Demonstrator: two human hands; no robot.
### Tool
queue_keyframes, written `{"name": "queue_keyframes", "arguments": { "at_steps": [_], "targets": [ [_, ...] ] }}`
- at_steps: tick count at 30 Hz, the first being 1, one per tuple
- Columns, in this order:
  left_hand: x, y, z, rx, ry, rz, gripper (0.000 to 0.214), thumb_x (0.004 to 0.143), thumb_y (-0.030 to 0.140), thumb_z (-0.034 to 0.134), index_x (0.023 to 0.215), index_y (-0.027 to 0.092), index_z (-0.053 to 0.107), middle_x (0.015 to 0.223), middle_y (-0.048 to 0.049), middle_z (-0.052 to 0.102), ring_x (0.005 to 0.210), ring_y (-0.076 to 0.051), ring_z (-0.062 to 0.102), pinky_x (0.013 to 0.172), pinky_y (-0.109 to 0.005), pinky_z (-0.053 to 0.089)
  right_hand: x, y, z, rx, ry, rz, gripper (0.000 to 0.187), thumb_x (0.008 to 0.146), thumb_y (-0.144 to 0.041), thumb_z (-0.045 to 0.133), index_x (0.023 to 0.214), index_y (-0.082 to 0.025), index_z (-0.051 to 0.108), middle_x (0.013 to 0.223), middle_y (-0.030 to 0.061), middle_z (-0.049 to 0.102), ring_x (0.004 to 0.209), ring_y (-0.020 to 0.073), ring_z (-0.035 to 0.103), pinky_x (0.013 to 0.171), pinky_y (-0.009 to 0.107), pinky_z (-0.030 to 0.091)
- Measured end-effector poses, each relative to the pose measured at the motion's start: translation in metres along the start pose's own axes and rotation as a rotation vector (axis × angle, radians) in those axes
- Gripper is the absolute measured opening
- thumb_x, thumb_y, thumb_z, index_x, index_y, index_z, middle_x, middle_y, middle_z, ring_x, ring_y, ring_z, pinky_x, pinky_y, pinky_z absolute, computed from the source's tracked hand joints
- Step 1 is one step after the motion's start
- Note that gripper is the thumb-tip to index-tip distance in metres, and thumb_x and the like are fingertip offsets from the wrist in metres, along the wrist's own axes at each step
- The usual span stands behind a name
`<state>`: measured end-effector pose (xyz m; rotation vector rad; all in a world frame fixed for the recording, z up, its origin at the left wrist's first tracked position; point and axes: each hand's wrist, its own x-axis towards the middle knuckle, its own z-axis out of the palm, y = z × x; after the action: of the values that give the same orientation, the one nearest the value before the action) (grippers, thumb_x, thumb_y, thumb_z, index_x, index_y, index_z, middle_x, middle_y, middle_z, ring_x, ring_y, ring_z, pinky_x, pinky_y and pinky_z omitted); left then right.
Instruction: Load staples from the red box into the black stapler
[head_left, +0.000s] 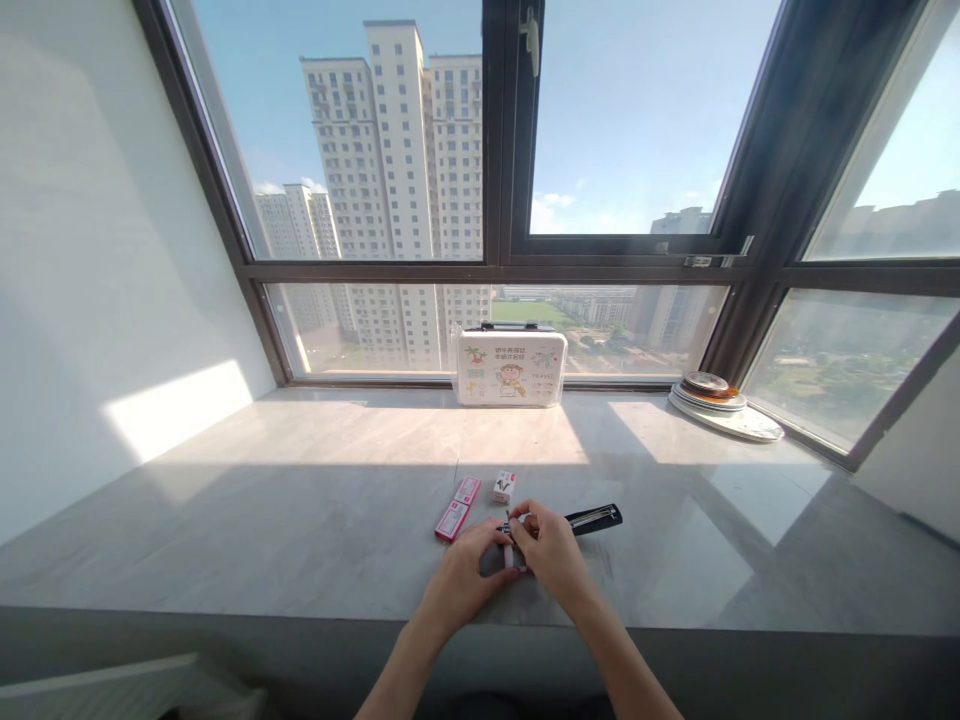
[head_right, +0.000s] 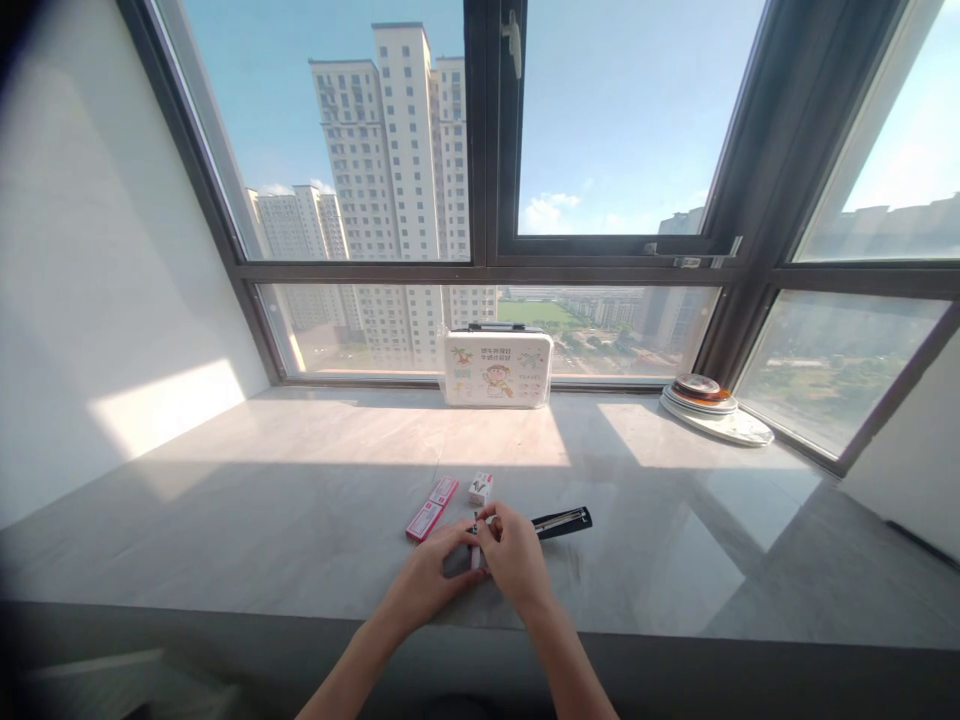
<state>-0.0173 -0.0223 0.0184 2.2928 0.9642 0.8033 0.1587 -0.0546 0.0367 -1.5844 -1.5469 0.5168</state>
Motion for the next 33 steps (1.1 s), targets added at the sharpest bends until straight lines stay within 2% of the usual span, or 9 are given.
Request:
{"name": "queue_keyframes", "arguments": {
  "at_steps": [6,11,14,16,18,23,25,28,33],
  "targets": [
    [-0.001,-0.008,0.005,-0.088,0.047,0.008,0.026,0.080,0.029,0.074,0.105,0.030,0.069,0.136,-0.0024,0.061,0.128,-0.026,0.055,0.110,-0.041,0.044,-0.021,-0.005,-0.011,-0.232,-0.138,-0.060,0.009,0.085,-0.024,0.060,0.082,-0.023,0.068,0.065,-0.0021,0.065,0.062,0.0150,0.058,0.056,0.024,0.027],
    [-0.004,-0.008,-0.001,-0.087,0.113,0.049,0.030,0.077,0.031,0.077,0.104,0.027,0.065,0.135,-0.0050,0.059,0.127,-0.026,0.054,0.108,-0.039,0.044,-0.032,0.005,-0.020,-0.286,-0.127,-0.009,0.008,0.087,-0.028,0.061,0.091,-0.026,0.067,0.070,-0.0026,0.067,0.064,0.0154,0.059,0.056,0.025,0.026],
    [-0.007,-0.004,-0.005,0.007,0.218,-0.004,0.018,0.087,0.039,0.066,0.095,0.024,0.061,0.109,-0.0047,0.066,0.105,-0.023,0.062,0.094,-0.037,0.048,-0.033,0.025,-0.037,-0.331,-0.050,0.068,0.018,0.095,-0.038,0.053,0.091,-0.024,0.064,0.068,-0.0010,0.066,0.064,0.0174,0.060,0.057,0.026,0.027],
    [-0.007,0.001,-0.004,0.102,0.201,-0.068,0.022,0.096,0.040,0.051,0.084,0.023,0.058,0.086,-0.0010,0.065,0.083,-0.019,0.062,0.079,-0.032,0.046,-0.034,0.038,-0.048,-0.397,-0.013,0.153,0.032,0.099,-0.044,0.046,0.083,-0.023,0.062,0.069,0.0023,0.067,0.066,0.0197,0.061,0.057,0.027,0.027],
    [-0.006,0.006,0.002,0.209,0.136,-0.103,0.032,0.099,0.040,0.045,0.075,0.023,0.055,0.073,0.0006,0.062,0.071,-0.018,0.060,0.069,-0.030,0.040,-0.035,0.044,-0.050,-0.454,-0.029,0.199,0.045,0.102,-0.049,0.038,0.075,-0.022,0.061,0.073,0.0062,0.069,0.069,0.0221,0.064,0.058,0.029,0.027],
    [0.000,0.017,0.020,0.312,0.105,-0.106,0.036,0.099,0.040,0.045,0.070,0.023,0.057,0.072,-0.0028,0.065,0.073,-0.021,0.060,0.070,-0.032,0.035,-0.037,0.035,-0.032,-0.527,-0.034,0.128,0.052,0.102,-0.055,0.035,0.072,-0.022,0.062,0.075,0.0077,0.071,0.071,0.0224,0.065,0.059,0.030,0.026],
    [0.000,0.019,0.020,0.317,0.107,-0.106,0.037,0.101,0.039,0.040,0.074,0.023,0.060,0.075,-0.0038,0.067,0.075,-0.021,0.061,0.071,-0.031,0.035,-0.035,0.037,-0.034,-0.494,-0.050,0.120,0.053,0.101,-0.058,0.037,0.070,-0.022,0.060,0.072,0.0062,0.070,0.067,0.0209,0.064,0.058,0.029,0.027],
    [-0.002,0.022,0.015,0.214,0.069,-0.104,0.036,0.104,0.040,0.035,0.089,0.024,0.063,0.074,-0.0013,0.067,0.070,-0.018,0.062,0.066,-0.028,0.035,-0.031,0.058,-0.058,-0.357,-0.118,0.191,0.056,0.095,-0.067,0.043,0.067,-0.020,0.057,0.065,0.0046,0.065,0.061,0.0192,0.060,0.055,0.028,0.029],
    [-0.001,0.027,0.012,0.073,0.016,-0.116,0.032,0.103,0.041,0.039,0.117,0.029,0.065,0.073,0.0013,0.069,0.069,-0.018,0.063,0.066,-0.027,0.037,-0.023,0.089,-0.098,0.103,-0.114,0.440,0.061,0.081,-0.078,0.055,0.106,-0.022,0.057,0.065,-0.0014,0.061,0.040,0.0128,0.047,0.040,0.025,0.027]
  ]
}}
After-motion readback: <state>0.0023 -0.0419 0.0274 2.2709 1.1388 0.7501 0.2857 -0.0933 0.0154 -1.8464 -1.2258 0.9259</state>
